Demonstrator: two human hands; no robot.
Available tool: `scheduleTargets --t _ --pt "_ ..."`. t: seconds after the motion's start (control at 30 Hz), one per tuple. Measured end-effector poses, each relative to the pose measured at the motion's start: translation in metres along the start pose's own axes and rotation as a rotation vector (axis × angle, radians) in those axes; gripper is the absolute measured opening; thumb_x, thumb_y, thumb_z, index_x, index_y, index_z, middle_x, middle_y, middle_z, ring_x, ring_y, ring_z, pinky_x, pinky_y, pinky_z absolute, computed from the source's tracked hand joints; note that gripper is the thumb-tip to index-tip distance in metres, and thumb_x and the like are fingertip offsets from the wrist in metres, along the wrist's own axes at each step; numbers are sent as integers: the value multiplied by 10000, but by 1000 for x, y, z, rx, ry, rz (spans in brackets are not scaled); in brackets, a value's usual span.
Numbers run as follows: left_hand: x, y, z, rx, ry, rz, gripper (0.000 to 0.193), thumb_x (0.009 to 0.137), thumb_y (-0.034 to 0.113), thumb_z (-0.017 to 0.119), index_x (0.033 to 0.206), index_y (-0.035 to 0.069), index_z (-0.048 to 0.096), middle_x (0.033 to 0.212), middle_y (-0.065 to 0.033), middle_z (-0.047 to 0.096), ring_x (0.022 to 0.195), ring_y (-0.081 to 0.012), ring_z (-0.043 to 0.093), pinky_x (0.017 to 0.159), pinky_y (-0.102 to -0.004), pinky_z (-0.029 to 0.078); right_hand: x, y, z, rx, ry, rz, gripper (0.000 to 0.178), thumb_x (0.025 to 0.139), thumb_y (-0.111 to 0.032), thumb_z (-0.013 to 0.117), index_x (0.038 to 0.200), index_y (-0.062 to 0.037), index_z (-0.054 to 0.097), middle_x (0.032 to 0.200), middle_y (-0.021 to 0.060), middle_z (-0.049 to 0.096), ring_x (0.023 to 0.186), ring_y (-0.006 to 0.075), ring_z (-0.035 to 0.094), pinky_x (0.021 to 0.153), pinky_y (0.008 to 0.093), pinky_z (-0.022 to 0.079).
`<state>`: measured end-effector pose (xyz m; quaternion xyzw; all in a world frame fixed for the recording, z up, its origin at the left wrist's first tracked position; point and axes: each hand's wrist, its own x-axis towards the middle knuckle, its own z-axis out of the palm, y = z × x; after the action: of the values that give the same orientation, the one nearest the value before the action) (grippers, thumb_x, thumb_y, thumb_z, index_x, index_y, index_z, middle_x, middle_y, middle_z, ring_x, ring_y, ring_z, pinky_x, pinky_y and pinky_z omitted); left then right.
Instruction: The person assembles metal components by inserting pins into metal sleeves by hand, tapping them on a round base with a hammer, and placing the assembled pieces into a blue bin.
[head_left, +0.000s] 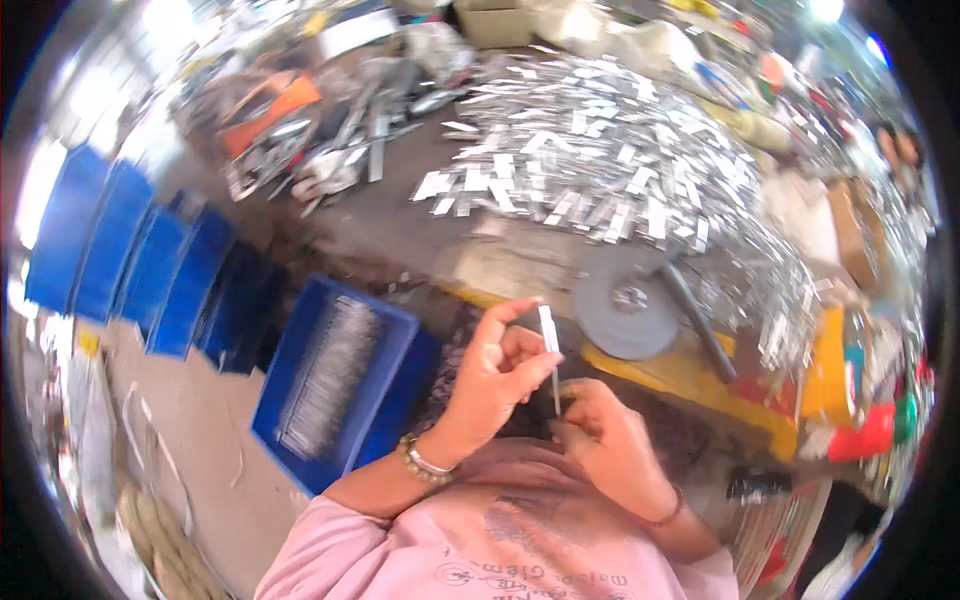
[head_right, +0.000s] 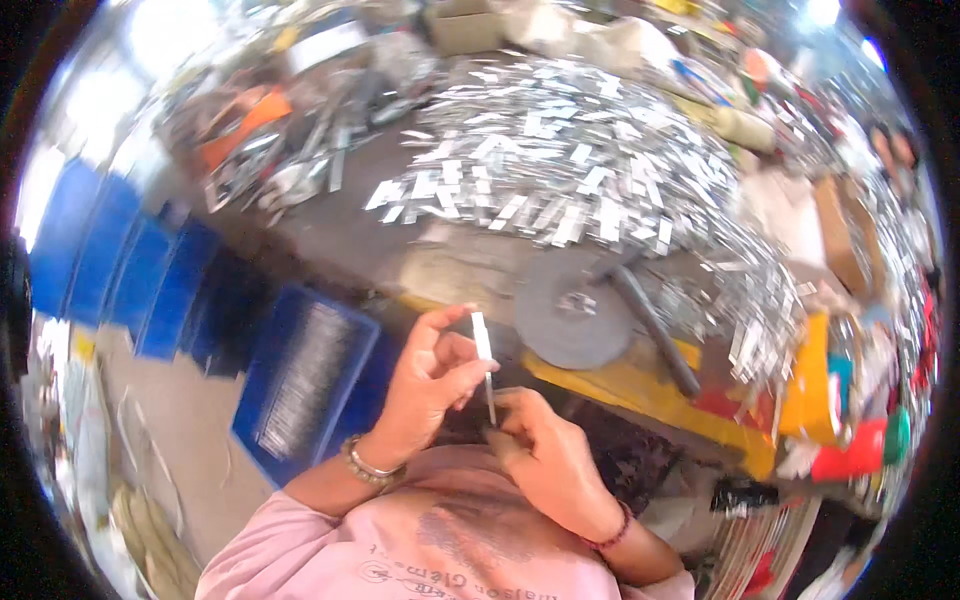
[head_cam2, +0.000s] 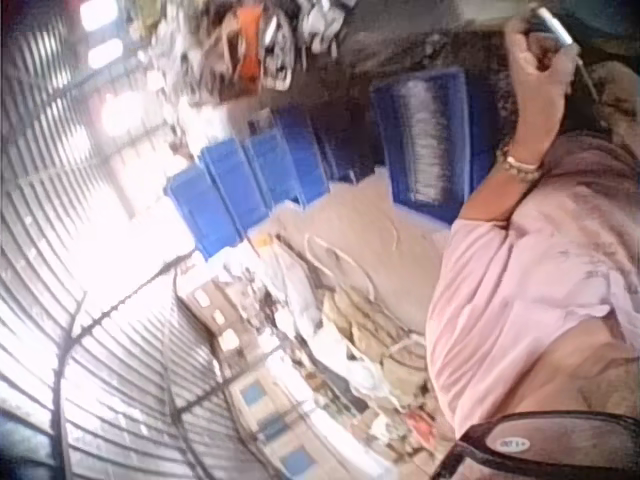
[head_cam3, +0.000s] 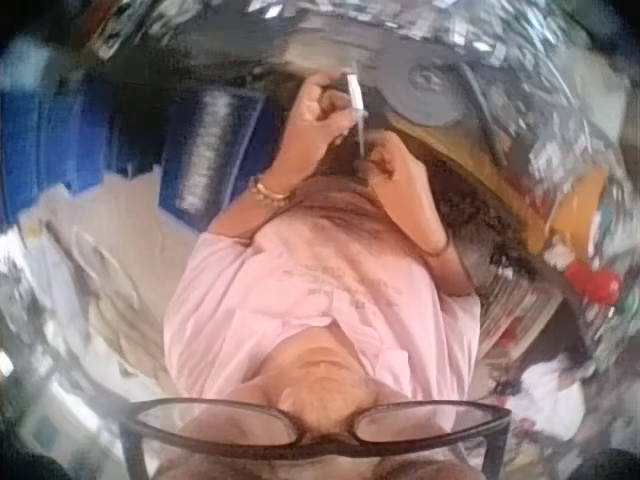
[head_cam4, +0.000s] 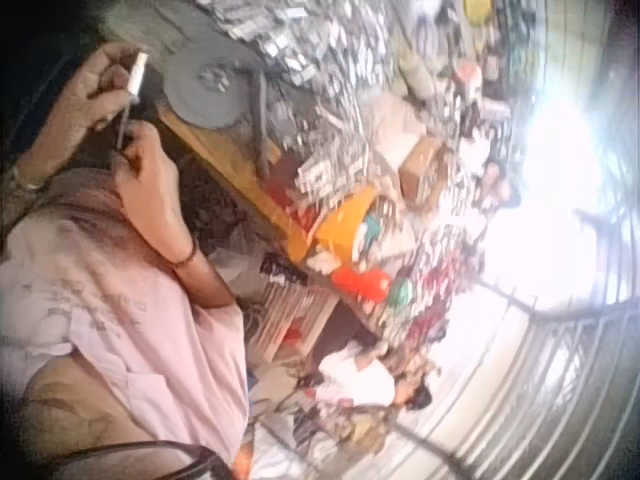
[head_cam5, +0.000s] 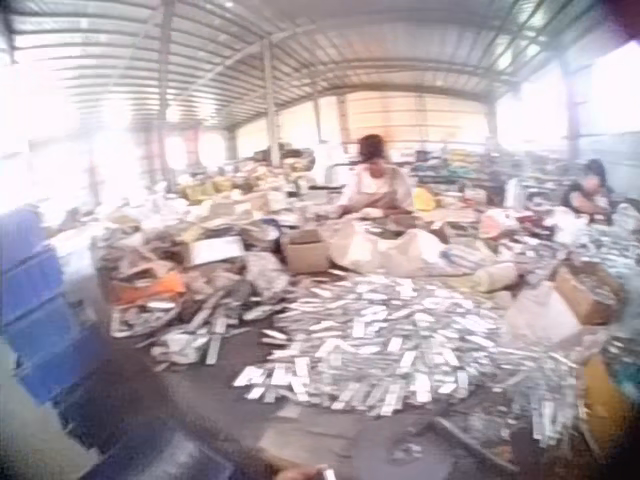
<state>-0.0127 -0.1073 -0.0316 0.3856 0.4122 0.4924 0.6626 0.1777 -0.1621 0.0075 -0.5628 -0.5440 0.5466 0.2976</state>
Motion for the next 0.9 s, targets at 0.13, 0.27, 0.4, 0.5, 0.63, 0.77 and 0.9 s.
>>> scheduleTargets --t 0.13,0.27,0.4,0.5,0.63,0.77,0.9 --pt "1 11 -49 84 160 101 651 1010 35 780 1578 89 465 1026 5 679 797 -39 572 635 -204 446 0 11 -25 -138 320 -303 169 1013 27 736 1180 10 718 1019 97 767 816 164 746 685 311 588" --pt "0 -9 -149 401 514 129 599 1003 73 730 1552 56 491 1002 -12 669 779 -75 550 650 -248 444 26 46 -57 -489 701 -593 368 1064 -9 707 1430 16 691 1024 92 764 813 145 696 685 279 530" --pt "-2 -45 -259 356 816 -29 593 942 49 780 1482 26 538 927 -16 670 752 -105 583 639 -288 470 36 58 -50 -488 687 -652 411 1058 17 696 1469 21 674 978 86 753 802 126 670 676 264 501" --pt "3 -70 -329 361 886 -70 611 919 66 812 1469 23 550 940 -24 678 748 -119 593 637 -294 480 32 46 -47 -417 661 -544 425 1051 46 679 1476 38 666 975 91 745 793 128 661 676 262 500" --pt "41 -79 -375 452 1026 -139 600 883 101 848 1421 22 595 1013 -65 726 807 -167 674 683 -320 552 35 55 -46 -387 668 -560 432 1047 53 671 1478 46 662 985 94 737 798 137 667 686 260 507" --pt "67 -79 -392 582 1075 -164 564 851 153 874 1358 29 659 1140 -154 795 1053 -308 766 902 -413 605 34 60 -50 -431 674 -546 399 1064 20 676 1463 32 679 1028 86 729 839 146 662 727 280 535" --pt "80 -87 -418 866 1097 -144 524 850 200 890 1300 21 690 1148 -199 803 1084 -368 765 959 -451 589 30 51 -50 -380 660 -525 285 1060 8 691 1341 37 728 1048 84 733 867 159 677 755 293 548"
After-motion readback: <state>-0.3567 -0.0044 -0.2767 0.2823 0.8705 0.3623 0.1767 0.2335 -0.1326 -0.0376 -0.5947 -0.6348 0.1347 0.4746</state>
